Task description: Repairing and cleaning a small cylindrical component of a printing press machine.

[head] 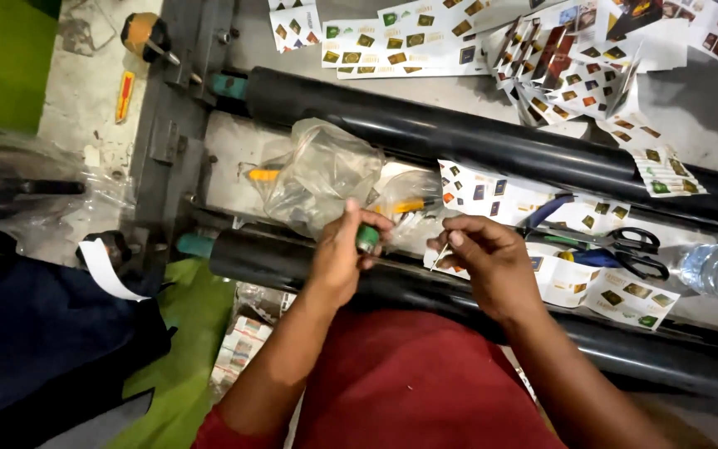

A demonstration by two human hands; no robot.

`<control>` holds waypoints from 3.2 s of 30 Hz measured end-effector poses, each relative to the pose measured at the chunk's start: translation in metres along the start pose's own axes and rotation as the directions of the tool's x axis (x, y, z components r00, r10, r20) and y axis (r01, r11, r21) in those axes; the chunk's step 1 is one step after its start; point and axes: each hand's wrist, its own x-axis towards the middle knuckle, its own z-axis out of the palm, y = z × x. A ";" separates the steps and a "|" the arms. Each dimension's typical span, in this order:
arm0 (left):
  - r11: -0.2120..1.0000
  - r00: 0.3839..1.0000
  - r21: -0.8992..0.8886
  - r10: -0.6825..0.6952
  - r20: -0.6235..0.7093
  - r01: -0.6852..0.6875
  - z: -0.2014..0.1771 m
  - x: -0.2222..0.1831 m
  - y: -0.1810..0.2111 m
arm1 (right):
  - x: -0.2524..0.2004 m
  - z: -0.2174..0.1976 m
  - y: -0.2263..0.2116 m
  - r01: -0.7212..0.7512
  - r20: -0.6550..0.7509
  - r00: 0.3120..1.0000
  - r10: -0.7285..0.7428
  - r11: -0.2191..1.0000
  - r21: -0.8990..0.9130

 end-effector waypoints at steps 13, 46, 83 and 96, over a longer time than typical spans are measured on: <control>0.874 0.902 -0.486 0.227 0.368 -0.022 0.035 -0.065 0.047 | -0.055 0.023 -0.020 0.203 0.070 0.979 -0.192 0.950 -0.236; 0.877 0.842 -0.474 0.315 0.437 -0.083 0.030 -0.072 0.018 | -0.079 0.020 -0.012 0.244 0.072 0.969 -0.236 0.873 -0.423; 0.895 0.818 -0.443 0.292 0.497 -0.050 0.034 -0.079 0.020 | -0.074 0.038 -0.021 0.563 0.224 0.810 -0.542 0.614 -0.553; 0.933 0.812 -0.137 0.357 0.462 -0.332 0.032 -0.081 0.028 | -0.074 0.042 -0.026 0.556 0.233 0.800 -0.553 0.536 -0.636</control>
